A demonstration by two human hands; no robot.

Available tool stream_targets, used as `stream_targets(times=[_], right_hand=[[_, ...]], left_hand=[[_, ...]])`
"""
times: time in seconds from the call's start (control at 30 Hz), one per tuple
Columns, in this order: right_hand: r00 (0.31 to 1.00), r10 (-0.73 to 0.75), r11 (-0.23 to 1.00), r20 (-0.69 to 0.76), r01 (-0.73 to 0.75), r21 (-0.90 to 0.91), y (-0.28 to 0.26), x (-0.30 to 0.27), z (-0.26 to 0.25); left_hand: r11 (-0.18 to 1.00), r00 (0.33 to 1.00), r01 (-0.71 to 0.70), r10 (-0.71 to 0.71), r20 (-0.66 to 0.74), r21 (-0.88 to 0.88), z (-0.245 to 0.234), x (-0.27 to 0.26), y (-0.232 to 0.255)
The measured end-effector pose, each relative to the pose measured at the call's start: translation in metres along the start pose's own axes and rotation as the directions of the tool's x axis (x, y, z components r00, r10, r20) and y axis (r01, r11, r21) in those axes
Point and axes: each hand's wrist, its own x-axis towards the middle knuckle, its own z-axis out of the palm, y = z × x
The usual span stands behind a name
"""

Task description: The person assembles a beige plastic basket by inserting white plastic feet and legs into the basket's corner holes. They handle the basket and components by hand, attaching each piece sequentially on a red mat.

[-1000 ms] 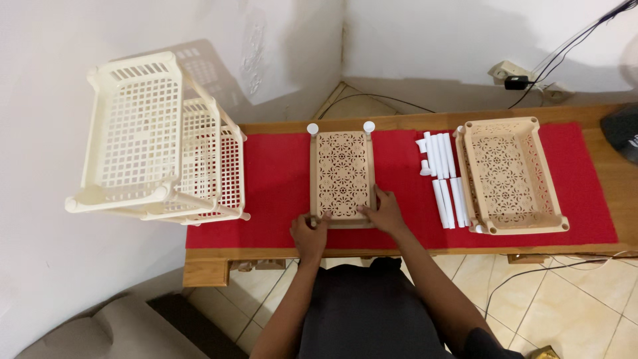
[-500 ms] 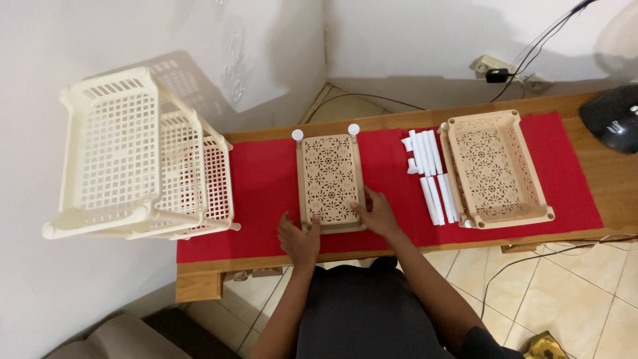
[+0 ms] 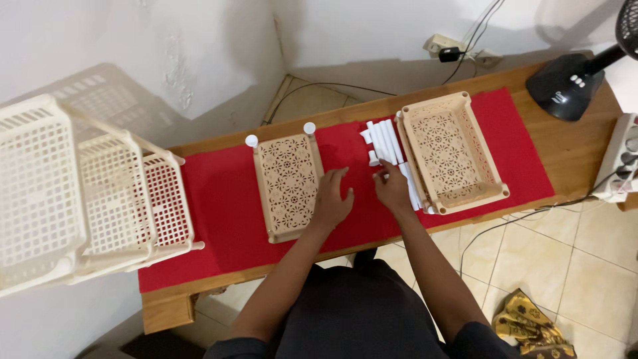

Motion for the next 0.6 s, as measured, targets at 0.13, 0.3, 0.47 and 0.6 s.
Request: stream_targets(times=[0.13,0.3,0.47,0.6], right_hand=[[0.995,-0.089,0.995,0.041,0.091,-0.044,0.012,0.014,-0.007],[0.993,-0.087,0.991,0.079,0.094,-0.090,0.016,0.018,-0.008],[0.987,-0.147,0.983,0.067,0.154,-0.101,0.011,0.014,-0.007],[0.982,-0.188,0.982,0.031,0.189,-0.028,-0.005,0.003,-0.013]], left_hand=[[0.990,0.982,0.125,-0.113,0.150,-0.069,0.060,0.032,-0.026],[0.983,0.952,0.182,-0.178,0.250,0.006,0.102,0.043,-0.046],[0.964,0.967,0.200,-0.166,0.192,-0.175,0.097,0.043,-0.034],[0.909,0.934,0.350,-0.323,0.152,-0.224,0.078,0.039,-0.010]])
